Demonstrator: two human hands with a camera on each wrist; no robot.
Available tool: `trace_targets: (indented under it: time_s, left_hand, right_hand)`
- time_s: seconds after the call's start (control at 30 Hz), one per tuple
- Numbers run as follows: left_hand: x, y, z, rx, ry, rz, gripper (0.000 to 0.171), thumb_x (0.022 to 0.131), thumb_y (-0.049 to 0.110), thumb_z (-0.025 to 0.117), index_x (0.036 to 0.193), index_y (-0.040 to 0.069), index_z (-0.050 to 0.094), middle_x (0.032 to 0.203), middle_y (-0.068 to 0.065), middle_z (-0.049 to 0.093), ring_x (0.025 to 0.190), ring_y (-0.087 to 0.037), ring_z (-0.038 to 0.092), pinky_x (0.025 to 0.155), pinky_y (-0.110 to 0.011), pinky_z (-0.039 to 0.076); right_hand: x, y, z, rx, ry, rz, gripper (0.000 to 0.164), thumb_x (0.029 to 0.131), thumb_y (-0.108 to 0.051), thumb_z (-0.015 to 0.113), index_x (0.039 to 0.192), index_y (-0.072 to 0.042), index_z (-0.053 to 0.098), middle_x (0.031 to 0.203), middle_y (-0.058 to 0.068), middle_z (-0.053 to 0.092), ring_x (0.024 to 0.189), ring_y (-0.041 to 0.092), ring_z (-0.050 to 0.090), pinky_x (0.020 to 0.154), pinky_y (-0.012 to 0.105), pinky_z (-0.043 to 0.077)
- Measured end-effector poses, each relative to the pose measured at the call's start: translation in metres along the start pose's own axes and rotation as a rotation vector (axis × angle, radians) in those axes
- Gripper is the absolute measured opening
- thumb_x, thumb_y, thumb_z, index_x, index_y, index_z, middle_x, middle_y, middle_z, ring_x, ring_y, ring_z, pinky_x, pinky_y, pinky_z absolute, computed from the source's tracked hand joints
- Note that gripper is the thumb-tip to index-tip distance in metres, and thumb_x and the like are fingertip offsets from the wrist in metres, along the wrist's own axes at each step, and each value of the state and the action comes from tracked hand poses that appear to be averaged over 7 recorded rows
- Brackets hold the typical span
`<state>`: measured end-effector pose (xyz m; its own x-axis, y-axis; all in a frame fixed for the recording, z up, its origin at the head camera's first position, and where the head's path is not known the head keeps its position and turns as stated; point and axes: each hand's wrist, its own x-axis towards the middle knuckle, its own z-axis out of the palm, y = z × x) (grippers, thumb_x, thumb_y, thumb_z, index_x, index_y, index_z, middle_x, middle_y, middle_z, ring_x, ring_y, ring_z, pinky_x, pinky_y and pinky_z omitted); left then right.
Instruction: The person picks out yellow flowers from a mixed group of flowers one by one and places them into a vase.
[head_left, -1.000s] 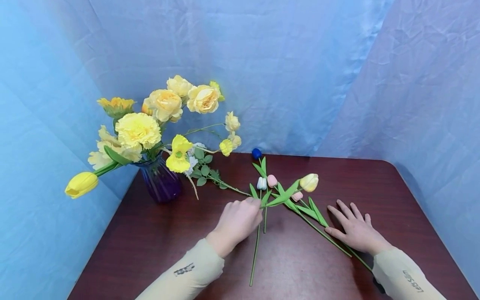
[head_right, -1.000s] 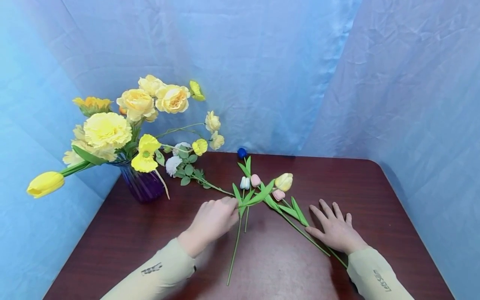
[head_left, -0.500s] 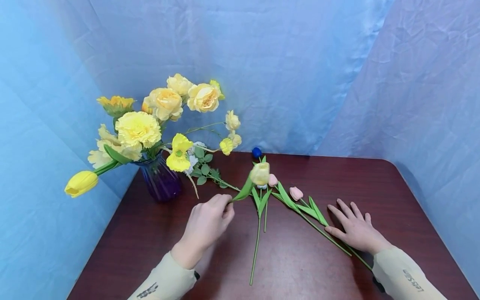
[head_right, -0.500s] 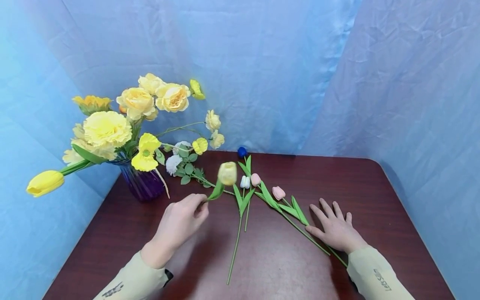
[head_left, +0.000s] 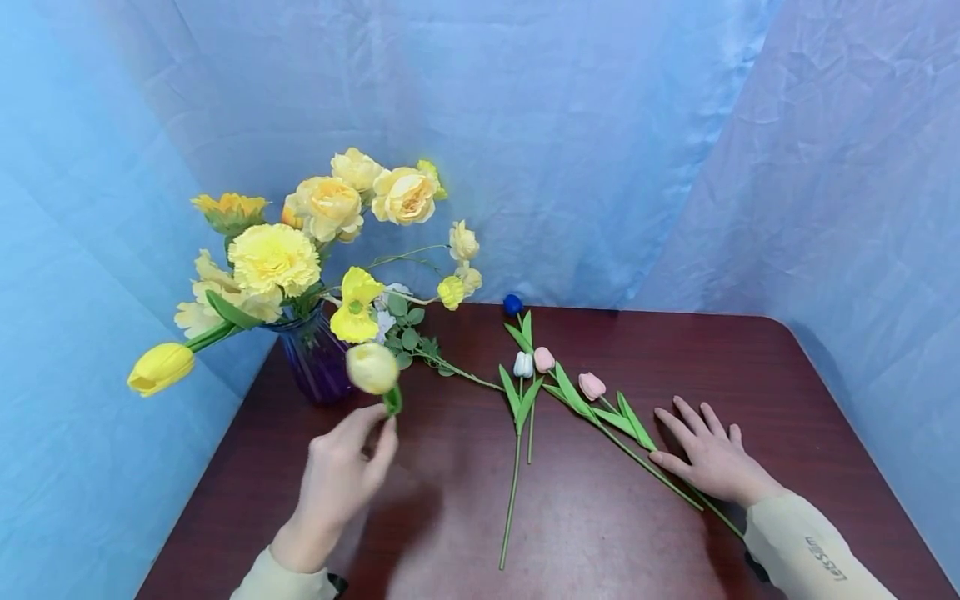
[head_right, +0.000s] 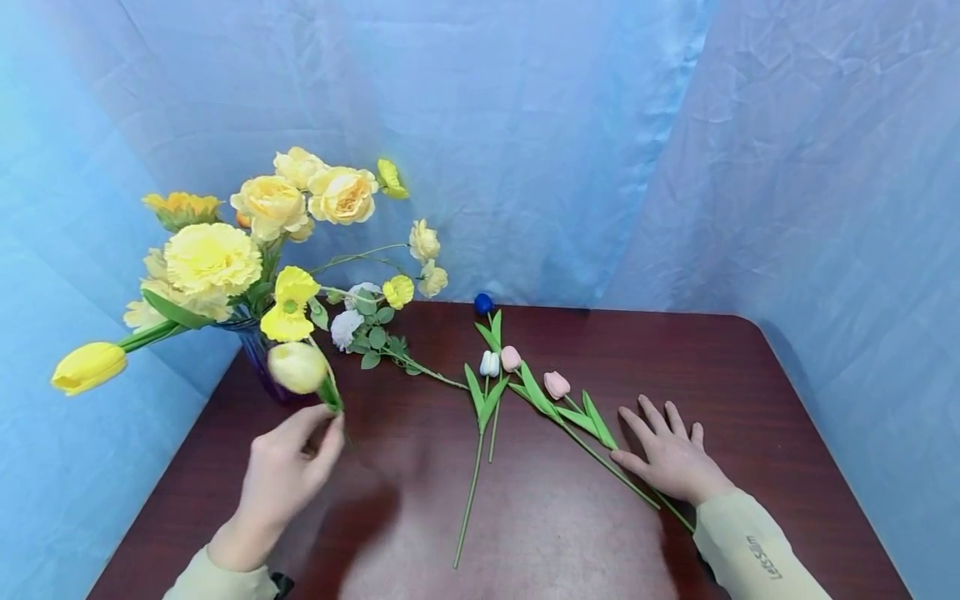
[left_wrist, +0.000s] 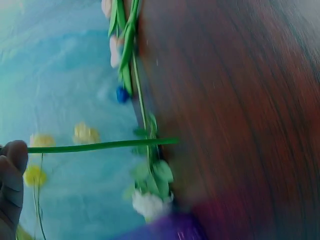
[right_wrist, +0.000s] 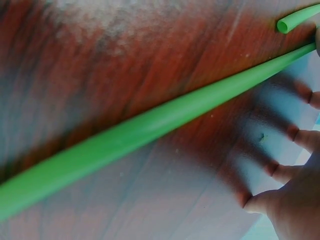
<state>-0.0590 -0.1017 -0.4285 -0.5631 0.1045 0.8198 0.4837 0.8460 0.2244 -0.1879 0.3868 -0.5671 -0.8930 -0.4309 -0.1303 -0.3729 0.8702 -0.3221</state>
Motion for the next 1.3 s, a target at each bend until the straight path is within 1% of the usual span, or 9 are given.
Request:
trace_targets:
  time_s: [0.13,0.37,0.5,0.6,0.67,0.87,0.97,1.17,1.3]
  left_hand:
    - [0.007,-0.017,-0.018,0.018,0.117,-0.097,0.011,0.086,0.009,0.065,0.088,0.003,0.074,0.067,0.0,0.067,0.052,-0.006,0.056,0.049,-0.016,0.046]
    - [0.035,-0.035,-0.053,-0.036,0.217,-0.395,0.01,0.092,0.0,0.069,0.097,-0.002,0.077,0.075,-0.012,0.074,0.047,0.007,0.054,0.046,-0.008,0.04]
    - [0.055,-0.032,-0.069,-0.067,0.293,-0.499,0.014,0.096,0.005,0.065,0.101,-0.003,0.076,0.079,0.001,0.074,0.045,0.004,0.054,0.043,-0.012,0.04]
    - [0.072,-0.025,-0.078,-0.089,0.368,-0.506,0.016,0.097,0.006,0.064,0.1,-0.006,0.074,0.078,0.011,0.071,0.044,0.003,0.053,0.045,-0.012,0.041]
    - [0.082,-0.019,-0.084,-0.103,0.416,-0.514,0.017,0.097,0.006,0.064,0.098,-0.008,0.074,0.077,0.013,0.071,0.044,0.003,0.053,0.046,-0.011,0.041]
    - [0.091,-0.033,-0.097,-0.095,0.511,-0.486,0.017,0.098,0.01,0.064,0.097,-0.003,0.076,0.079,0.007,0.074,0.045,0.001,0.056,0.049,-0.012,0.044]
    - [0.095,-0.035,-0.1,-0.061,0.531,-0.495,0.017,0.098,0.013,0.064,0.098,0.001,0.077,0.079,0.008,0.074,0.045,0.002,0.055,0.05,-0.012,0.044]
    - [0.103,-0.033,-0.104,-0.027,0.554,-0.519,0.019,0.1,0.014,0.062,0.1,0.002,0.077,0.082,0.009,0.074,0.046,0.004,0.055,0.05,-0.011,0.043]
    - [0.103,-0.037,-0.103,0.09,0.489,-0.53,0.021,0.1,0.016,0.062,0.103,0.004,0.078,0.085,0.002,0.076,0.047,0.01,0.052,0.051,-0.009,0.041]
  right_hand:
    - [0.0,0.001,0.0,-0.005,-0.001,0.001,0.084,0.096,-0.068,0.054,0.157,-0.013,0.039,0.163,0.026,0.023,0.144,0.061,0.018,0.098,0.087,0.016]
    - [-0.001,0.002,-0.002,-0.01,0.006,0.004,0.082,0.096,-0.067,0.055,0.156,-0.013,0.04,0.163,0.025,0.023,0.144,0.062,0.018,0.097,0.088,0.015]
    - [-0.002,0.002,-0.004,0.004,0.005,0.003,0.082,0.097,-0.065,0.055,0.156,-0.011,0.04,0.163,0.026,0.022,0.144,0.061,0.018,0.097,0.088,0.014]
    - [-0.002,0.0,-0.005,0.012,0.002,0.003,0.082,0.097,-0.065,0.055,0.156,-0.011,0.039,0.164,0.025,0.021,0.145,0.061,0.017,0.098,0.087,0.014]
    - [-0.003,-0.001,-0.005,0.009,0.003,0.0,0.082,0.097,-0.064,0.056,0.156,-0.011,0.039,0.163,0.026,0.022,0.144,0.061,0.017,0.097,0.088,0.015]
    - [-0.001,0.0,-0.004,0.016,-0.004,0.002,0.082,0.097,-0.065,0.055,0.157,-0.012,0.038,0.164,0.025,0.021,0.145,0.061,0.016,0.098,0.088,0.013]
    - [-0.002,-0.001,-0.004,0.009,0.007,-0.002,0.081,0.097,-0.064,0.056,0.156,-0.011,0.039,0.164,0.026,0.022,0.144,0.061,0.017,0.098,0.088,0.014]
    - [-0.001,0.0,-0.002,0.002,0.004,-0.002,0.082,0.097,-0.065,0.055,0.157,-0.012,0.039,0.164,0.025,0.022,0.144,0.061,0.018,0.097,0.088,0.015]
    - [0.0,0.001,0.0,0.0,0.004,-0.002,0.082,0.097,-0.066,0.054,0.157,-0.012,0.039,0.164,0.025,0.022,0.144,0.061,0.018,0.097,0.088,0.015]
